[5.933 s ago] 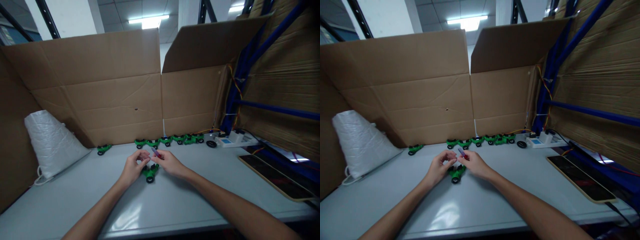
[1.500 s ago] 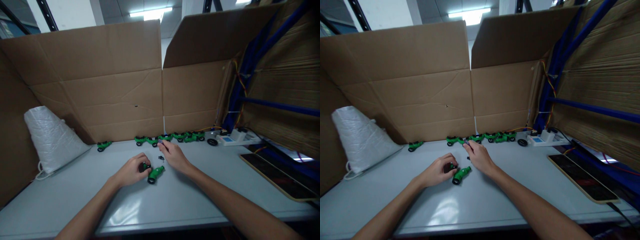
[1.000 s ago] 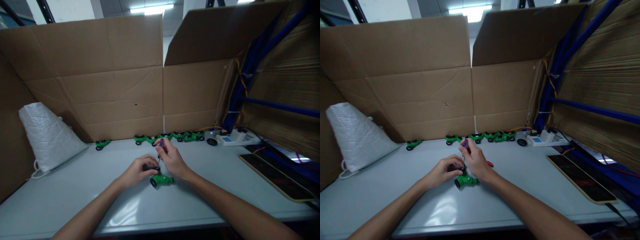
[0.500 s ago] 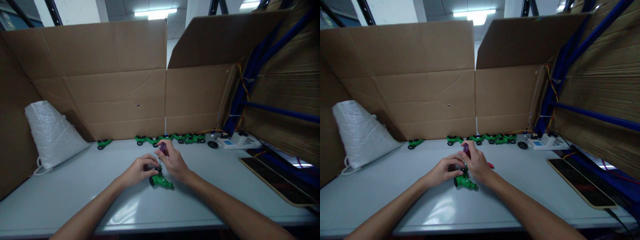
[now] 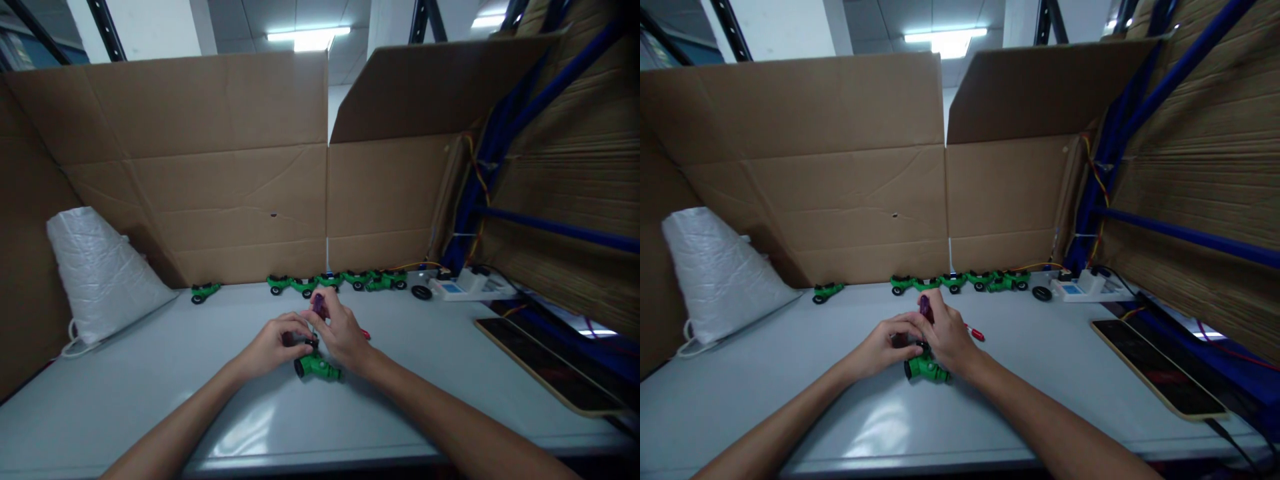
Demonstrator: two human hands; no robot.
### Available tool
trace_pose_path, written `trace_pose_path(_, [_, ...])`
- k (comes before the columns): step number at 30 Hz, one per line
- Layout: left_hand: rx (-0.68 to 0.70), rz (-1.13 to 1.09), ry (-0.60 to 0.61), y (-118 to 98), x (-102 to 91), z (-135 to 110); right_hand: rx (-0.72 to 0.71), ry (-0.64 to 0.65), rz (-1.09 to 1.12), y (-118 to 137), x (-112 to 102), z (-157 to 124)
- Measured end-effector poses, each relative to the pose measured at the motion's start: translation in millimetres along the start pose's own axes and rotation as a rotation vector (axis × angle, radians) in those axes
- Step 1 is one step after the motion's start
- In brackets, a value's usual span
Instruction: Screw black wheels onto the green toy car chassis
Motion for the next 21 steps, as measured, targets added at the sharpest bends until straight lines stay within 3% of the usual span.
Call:
trace_pose_path(11, [-0.052, -0.028, 0.028, 9.7, 7.2, -3.2, 0.01, -0.027, -0.03, 3.8, 0.2, 0.1])
trace_pose_path(21, [-0.119, -0.053, 0.068, 1.0, 4.5, -3.8, 0.12, -0.019, 0.17, -0.6, 7.1, -0.7])
Point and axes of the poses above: each hand's wrist, its own z-axis towards the middle knuckle, its own x-axis out of the palm, y = z × x, the point moved 3 cm from there along z, towards the middle knuckle, and after that the axes turned 11 degrees about z, right-handed, at the moved point
